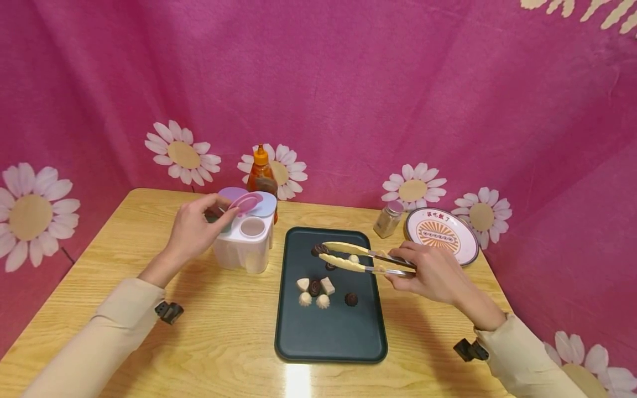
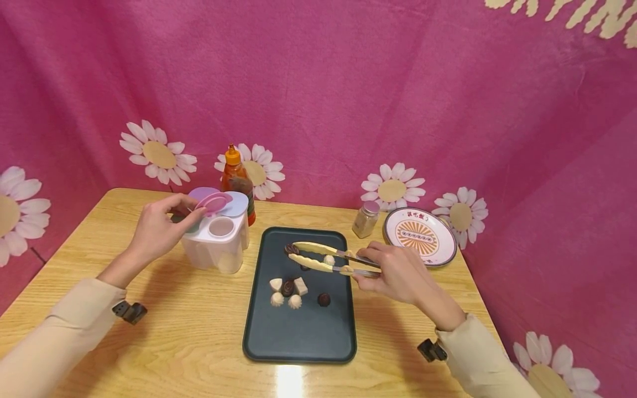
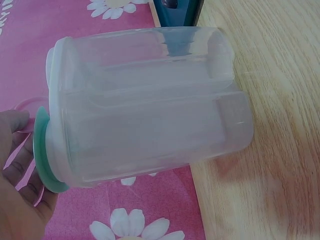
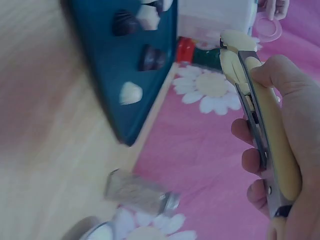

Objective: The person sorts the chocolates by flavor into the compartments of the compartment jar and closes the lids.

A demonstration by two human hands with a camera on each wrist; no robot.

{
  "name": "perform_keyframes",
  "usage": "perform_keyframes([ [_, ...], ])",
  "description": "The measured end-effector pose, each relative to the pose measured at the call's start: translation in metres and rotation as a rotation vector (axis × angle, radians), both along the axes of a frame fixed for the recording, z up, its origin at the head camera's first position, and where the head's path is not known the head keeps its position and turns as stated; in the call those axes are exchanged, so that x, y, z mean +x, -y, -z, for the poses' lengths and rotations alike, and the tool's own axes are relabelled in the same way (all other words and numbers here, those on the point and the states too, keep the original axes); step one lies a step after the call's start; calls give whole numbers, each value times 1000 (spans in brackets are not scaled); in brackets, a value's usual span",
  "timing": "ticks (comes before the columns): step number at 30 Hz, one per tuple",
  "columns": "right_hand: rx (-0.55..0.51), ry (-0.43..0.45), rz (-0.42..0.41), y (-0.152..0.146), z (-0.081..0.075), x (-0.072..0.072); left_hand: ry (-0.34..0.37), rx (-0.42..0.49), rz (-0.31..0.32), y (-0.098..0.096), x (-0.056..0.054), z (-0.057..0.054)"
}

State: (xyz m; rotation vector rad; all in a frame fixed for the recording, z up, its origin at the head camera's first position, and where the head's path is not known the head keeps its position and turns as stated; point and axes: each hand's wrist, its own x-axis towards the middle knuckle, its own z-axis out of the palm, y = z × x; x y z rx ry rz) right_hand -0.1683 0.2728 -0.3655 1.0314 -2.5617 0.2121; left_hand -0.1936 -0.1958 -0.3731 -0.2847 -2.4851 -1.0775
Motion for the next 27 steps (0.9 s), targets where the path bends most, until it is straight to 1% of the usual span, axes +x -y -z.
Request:
perform_keyframes([
  [5, 17, -14, -25, 23, -16, -11, 0, -3, -1, 0, 0, 0],
  [10, 10, -35, -82, 47, -27, -24, 4, 2, -1, 0, 0, -1],
  [15, -12, -51, -141, 71, -33, -37, -6, 4, 0, 1, 0, -1],
  [19, -12, -45, -159, 87, -37, -45, -20, 3, 6, 0, 0, 0],
  [27, 15, -16, -192, 110, -42, -55, -11, 4, 14, -1, 1, 0],
])
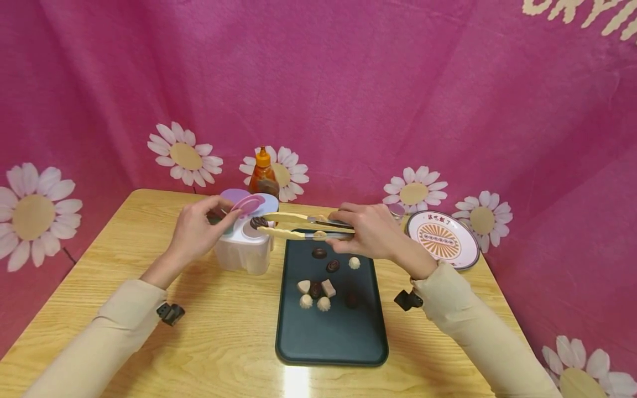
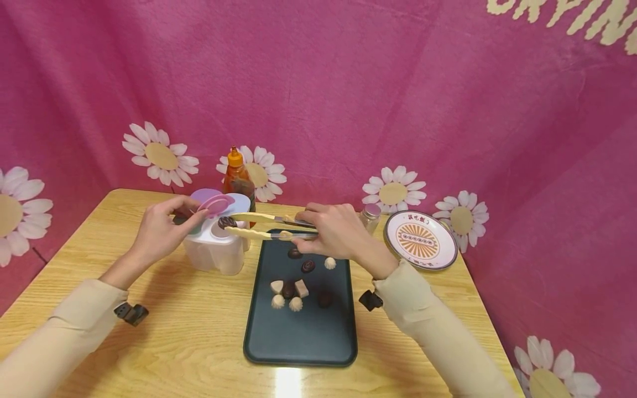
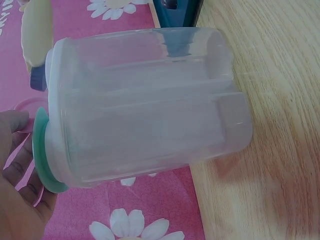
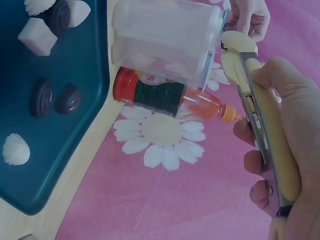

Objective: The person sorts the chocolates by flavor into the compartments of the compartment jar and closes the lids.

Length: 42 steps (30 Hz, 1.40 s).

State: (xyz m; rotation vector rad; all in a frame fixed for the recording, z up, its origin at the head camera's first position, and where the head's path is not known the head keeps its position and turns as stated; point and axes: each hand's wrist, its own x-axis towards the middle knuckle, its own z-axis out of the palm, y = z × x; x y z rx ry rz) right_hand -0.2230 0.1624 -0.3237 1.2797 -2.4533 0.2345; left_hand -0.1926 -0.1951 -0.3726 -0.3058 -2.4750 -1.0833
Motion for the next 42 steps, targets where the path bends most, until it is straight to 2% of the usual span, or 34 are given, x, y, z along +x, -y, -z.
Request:
perform_keyframes([
  [14, 11, -1, 11, 5, -1, -1, 28, -7, -11, 0, 1, 0],
  [26, 7, -3, 15, 4, -2, 0, 22, -7, -14, 1, 0, 1],
  [30, -2, -27, 31, -2, -4, 5, 25, -10, -11, 0, -1, 1],
  [37, -32, -121, 31, -29, 0, 20, 35, -7, -20, 0, 0, 0],
  [42, -32, -84, 90, -55, 8, 34, 26, -5, -13, 1, -1, 1],
])
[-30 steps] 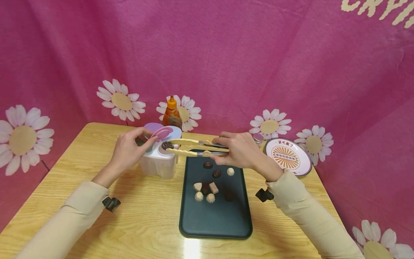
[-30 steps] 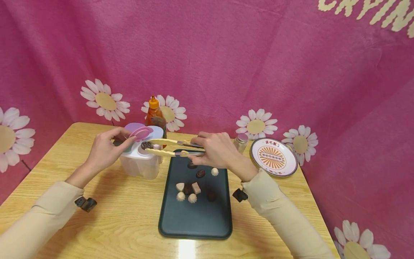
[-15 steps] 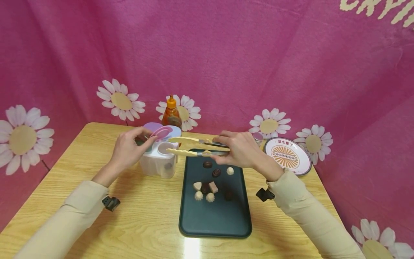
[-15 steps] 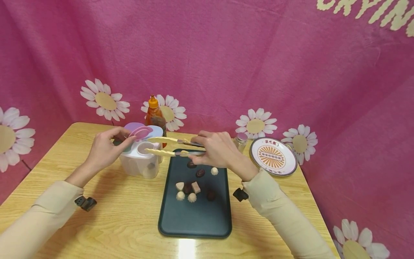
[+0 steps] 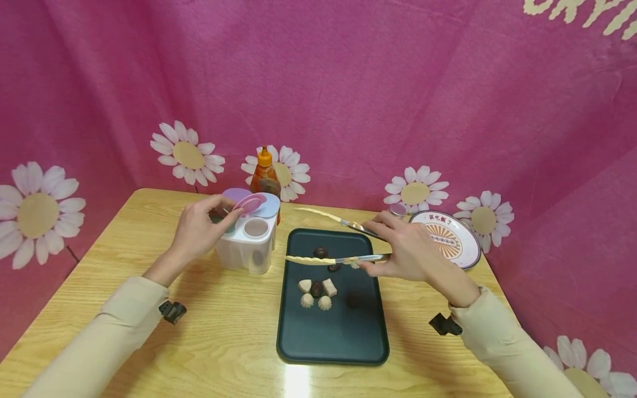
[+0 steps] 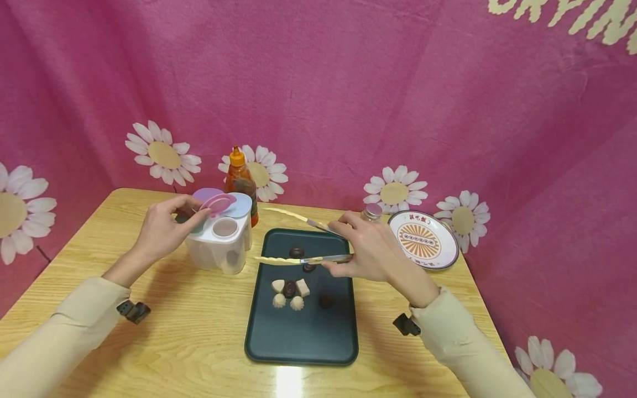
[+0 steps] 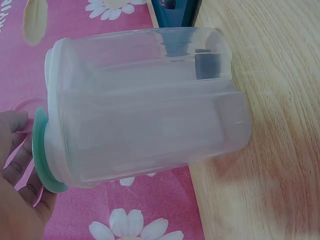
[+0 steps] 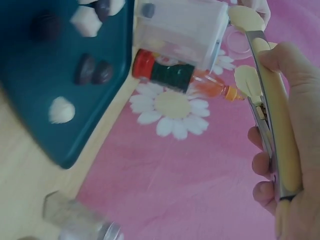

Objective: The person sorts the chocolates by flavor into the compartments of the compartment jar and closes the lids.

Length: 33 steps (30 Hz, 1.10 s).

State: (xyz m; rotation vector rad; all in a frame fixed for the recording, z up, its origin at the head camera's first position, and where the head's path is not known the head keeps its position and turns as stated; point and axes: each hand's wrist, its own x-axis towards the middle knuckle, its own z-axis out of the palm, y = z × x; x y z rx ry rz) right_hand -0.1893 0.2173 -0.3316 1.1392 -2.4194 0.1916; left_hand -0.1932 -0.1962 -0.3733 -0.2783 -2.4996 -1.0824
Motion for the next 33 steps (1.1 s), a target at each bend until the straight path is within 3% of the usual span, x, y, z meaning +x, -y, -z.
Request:
perform_keyframes([
  [6, 13, 94, 132, -31, 9, 20, -3, -8, -1, 0, -1, 2],
  [9, -6, 90, 173, -45, 14, 28, -8, -9, -2, 0, -1, 2],
  [25, -18, 132, 300, -102, 51, 68, -10, 6, 5, 0, -1, 3],
  [33, -16, 134, 331, -113, 68, 82, -11, 9, 1, 0, -1, 2],
])
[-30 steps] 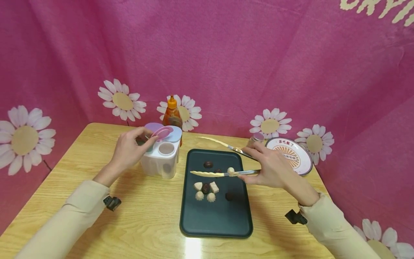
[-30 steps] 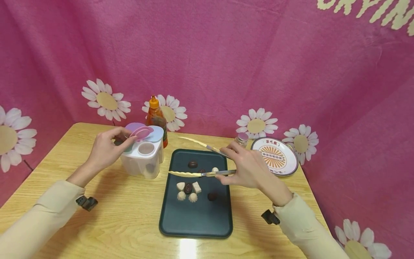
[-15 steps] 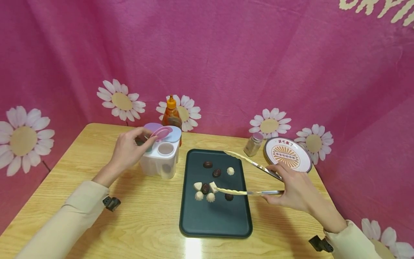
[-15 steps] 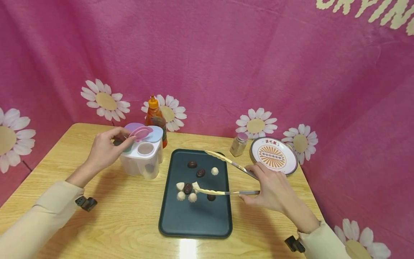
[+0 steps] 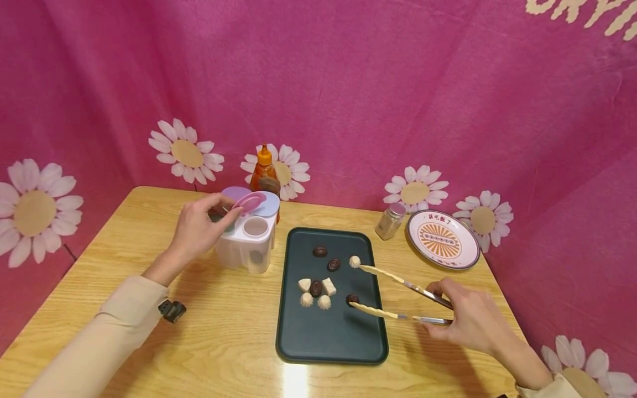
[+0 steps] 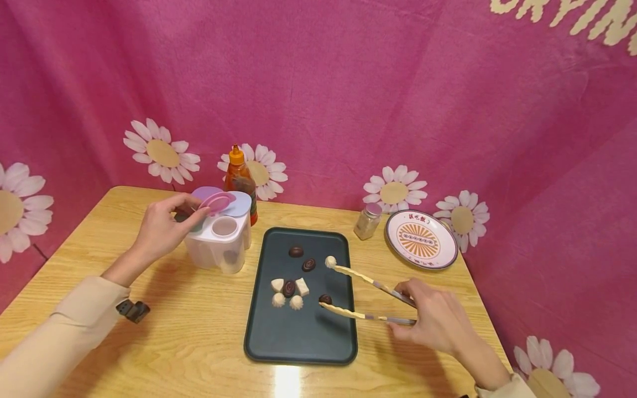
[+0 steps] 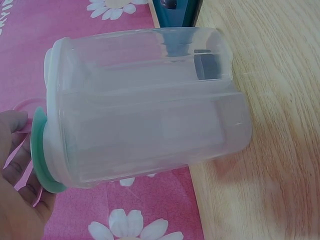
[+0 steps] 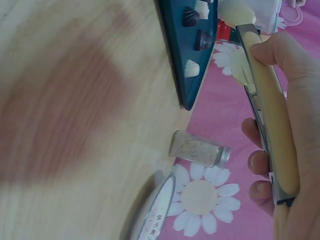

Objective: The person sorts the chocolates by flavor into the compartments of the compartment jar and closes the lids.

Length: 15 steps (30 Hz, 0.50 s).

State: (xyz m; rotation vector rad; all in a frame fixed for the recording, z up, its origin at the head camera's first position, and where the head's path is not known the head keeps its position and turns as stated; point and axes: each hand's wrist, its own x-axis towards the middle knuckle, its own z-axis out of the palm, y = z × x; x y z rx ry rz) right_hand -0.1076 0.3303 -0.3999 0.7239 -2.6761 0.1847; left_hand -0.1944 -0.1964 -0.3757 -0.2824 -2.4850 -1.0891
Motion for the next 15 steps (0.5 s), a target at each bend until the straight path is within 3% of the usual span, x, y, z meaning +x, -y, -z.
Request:
perform_keyframes([
  [15, -6, 106, -16, 3, 21, 4, -13, 12, 7, 0, 0, 0],
])
